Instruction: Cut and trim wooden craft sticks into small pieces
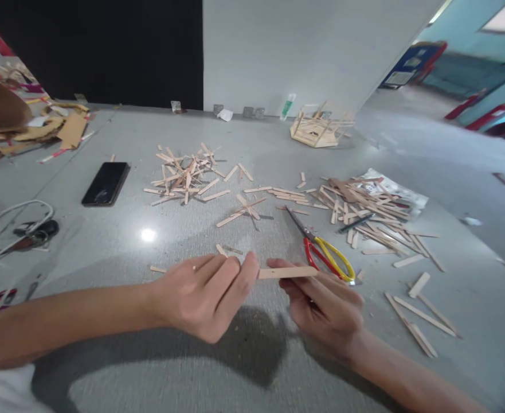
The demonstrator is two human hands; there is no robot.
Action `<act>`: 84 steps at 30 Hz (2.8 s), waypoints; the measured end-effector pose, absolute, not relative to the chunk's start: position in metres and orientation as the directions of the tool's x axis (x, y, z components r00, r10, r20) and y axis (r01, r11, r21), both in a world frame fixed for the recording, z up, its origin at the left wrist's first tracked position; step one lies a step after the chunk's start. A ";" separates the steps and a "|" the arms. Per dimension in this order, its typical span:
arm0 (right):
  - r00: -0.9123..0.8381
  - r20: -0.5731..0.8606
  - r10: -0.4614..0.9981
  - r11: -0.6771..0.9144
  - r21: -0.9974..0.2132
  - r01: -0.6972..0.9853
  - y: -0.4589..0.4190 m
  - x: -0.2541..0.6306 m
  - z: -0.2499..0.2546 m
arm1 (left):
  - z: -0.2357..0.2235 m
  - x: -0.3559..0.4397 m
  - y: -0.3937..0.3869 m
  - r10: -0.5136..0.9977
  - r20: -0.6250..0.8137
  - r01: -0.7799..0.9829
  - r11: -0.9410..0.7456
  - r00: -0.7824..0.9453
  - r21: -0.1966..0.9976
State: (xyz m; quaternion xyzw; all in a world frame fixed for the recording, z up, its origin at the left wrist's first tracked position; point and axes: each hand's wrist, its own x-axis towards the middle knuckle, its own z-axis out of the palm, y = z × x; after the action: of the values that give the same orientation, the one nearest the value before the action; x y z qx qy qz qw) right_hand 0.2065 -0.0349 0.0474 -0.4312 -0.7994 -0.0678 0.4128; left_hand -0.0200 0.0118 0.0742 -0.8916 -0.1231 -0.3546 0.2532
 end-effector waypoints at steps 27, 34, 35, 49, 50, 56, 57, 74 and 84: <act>-0.344 0.273 0.898 0.434 -0.667 0.606 -0.026 0.200 0.073 | 0.054 -0.014 0.016 0.082 0.715 0.494 -0.776 0.695 -0.391; -0.278 0.189 0.942 0.330 -0.673 0.662 -0.025 0.200 0.084 | 0.065 -0.010 0.016 0.377 0.686 0.488 -0.872 0.623 0.036; -0.260 0.190 0.947 0.319 -0.669 0.671 -0.026 0.198 0.083 | 0.066 -0.010 0.016 0.491 0.629 0.486 -0.851 0.603 0.199; -0.637 0.281 0.718 0.432 0.538 0.724 -0.024 0.202 0.073 | 0.075 -0.012 0.040 0.741 -0.139 0.453 -0.240 0.657 0.859; -0.637 0.260 0.726 0.475 0.482 0.737 -0.019 0.204 0.069 | 0.073 -0.012 0.044 0.732 -0.178 0.455 -0.198 0.658 0.868; -0.513 0.048 0.857 0.459 0.382 0.802 -0.007 0.191 0.044 | 0.039 -0.008 0.053 0.742 -0.180 0.448 -0.178 0.646 0.876; -0.502 0.035 0.864 0.447 0.404 0.798 -0.009 0.185 0.042 | 0.033 -0.007 0.053 0.755 -0.147 0.453 -0.216 0.640 0.865; -0.468 0.054 0.882 0.406 0.415 0.814 -0.013 0.162 0.040 | 0.021 -0.010 0.056 0.721 -0.123 0.414 -0.243 0.682 0.877; -0.432 -0.044 0.901 0.429 0.236 0.872 0.003 0.179 0.033 | 0.024 -0.010 0.060 0.712 -0.199 0.419 -0.145 0.673 0.896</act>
State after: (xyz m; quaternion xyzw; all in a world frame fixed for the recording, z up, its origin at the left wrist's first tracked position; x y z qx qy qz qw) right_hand 0.1786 0.0031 0.0332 -0.5267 -0.8414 -0.0891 -0.0820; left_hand -0.0102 0.0604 0.0242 -0.7442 -0.3802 -0.1377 -0.5317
